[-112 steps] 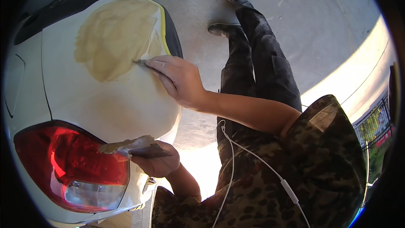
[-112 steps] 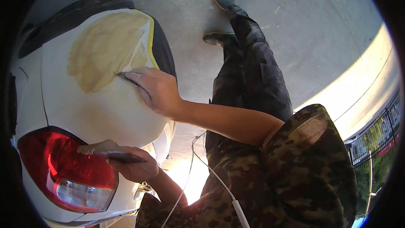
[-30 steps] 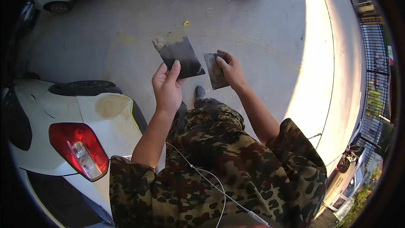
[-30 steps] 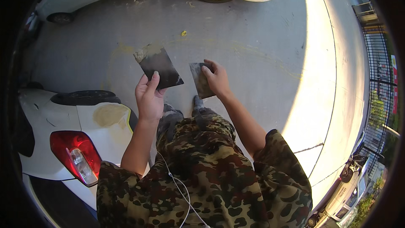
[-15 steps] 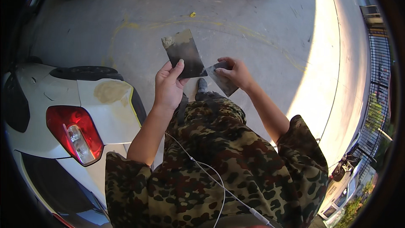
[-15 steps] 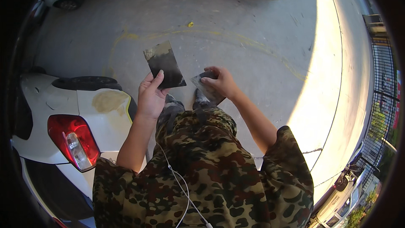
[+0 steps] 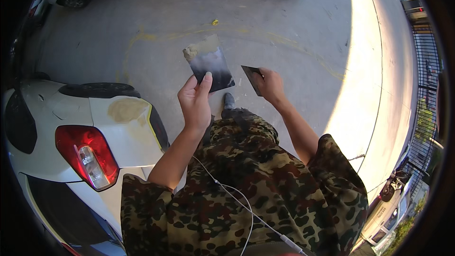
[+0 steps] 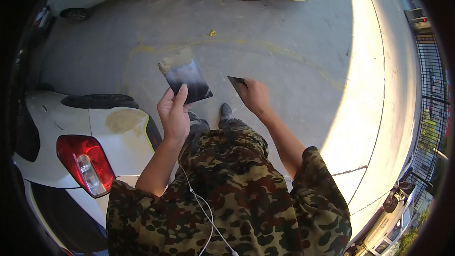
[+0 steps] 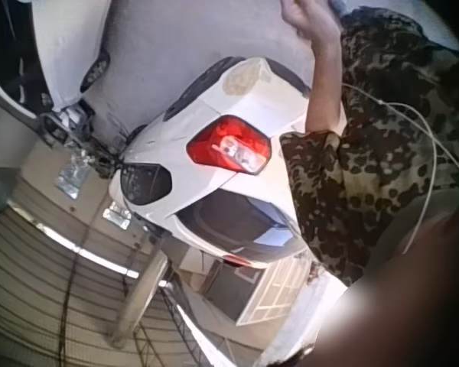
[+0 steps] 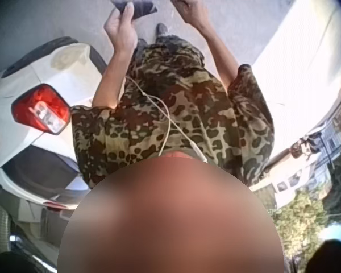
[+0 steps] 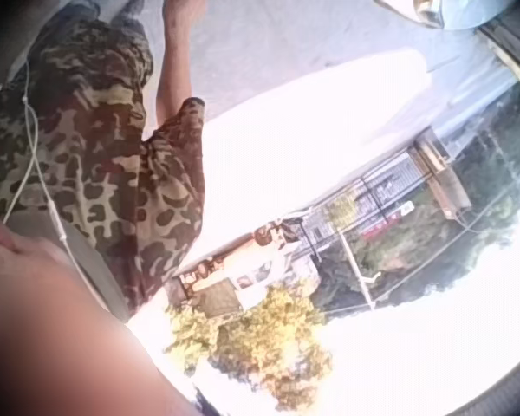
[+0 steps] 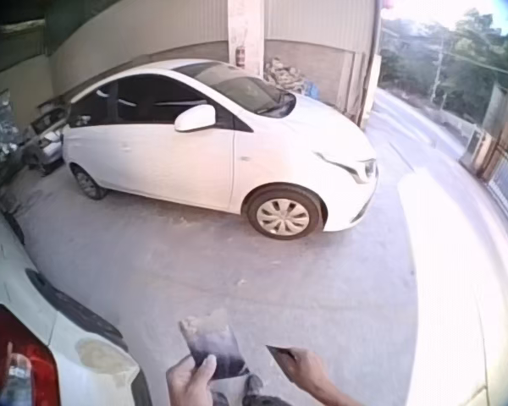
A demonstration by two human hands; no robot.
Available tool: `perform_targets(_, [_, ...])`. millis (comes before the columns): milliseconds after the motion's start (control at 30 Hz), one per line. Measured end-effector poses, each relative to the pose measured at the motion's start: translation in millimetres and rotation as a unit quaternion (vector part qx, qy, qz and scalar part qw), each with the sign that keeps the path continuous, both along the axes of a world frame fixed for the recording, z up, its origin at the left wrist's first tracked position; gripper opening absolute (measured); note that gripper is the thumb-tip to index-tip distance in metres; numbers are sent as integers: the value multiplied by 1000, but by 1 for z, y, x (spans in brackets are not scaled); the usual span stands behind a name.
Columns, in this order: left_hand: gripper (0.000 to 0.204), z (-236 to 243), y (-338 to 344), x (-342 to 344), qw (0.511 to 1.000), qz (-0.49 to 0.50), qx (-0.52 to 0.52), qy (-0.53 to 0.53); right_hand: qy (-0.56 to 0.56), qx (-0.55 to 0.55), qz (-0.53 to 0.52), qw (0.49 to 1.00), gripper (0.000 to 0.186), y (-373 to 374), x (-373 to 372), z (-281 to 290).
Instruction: The person applies a beige body filler to the rear bumper of a white car using a metal spreader. They repeatedly scrape filler from a larger spreader onto a smaller one and spread it over the damaged area, smoothing the surface.
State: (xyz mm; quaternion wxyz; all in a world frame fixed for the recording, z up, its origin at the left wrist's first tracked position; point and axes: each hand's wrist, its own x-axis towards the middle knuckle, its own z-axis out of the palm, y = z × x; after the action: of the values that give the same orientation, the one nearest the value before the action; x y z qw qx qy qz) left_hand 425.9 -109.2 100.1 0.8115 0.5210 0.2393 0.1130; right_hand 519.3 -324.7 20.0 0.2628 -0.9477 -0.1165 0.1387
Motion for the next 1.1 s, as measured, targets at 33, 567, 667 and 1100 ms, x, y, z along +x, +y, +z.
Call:
perform_targets(33, [15,-1,6,-2,1000,-4,1,3,18,93,-19,995,20,-7,2,-10])
perform_targets(567, [30,3,7,-19,972,105,-167,-130,-396,257,182,863,49,87,-35,92])
perform_targets(667, [32,4,5,-24,972,97,-157,-148,-400,252,197,859,49,99,-41,95])
perform_targets(1100, [37,8,-1,-35,976,82,-123,-160,-398,240,131,876,42,105,-36,91])
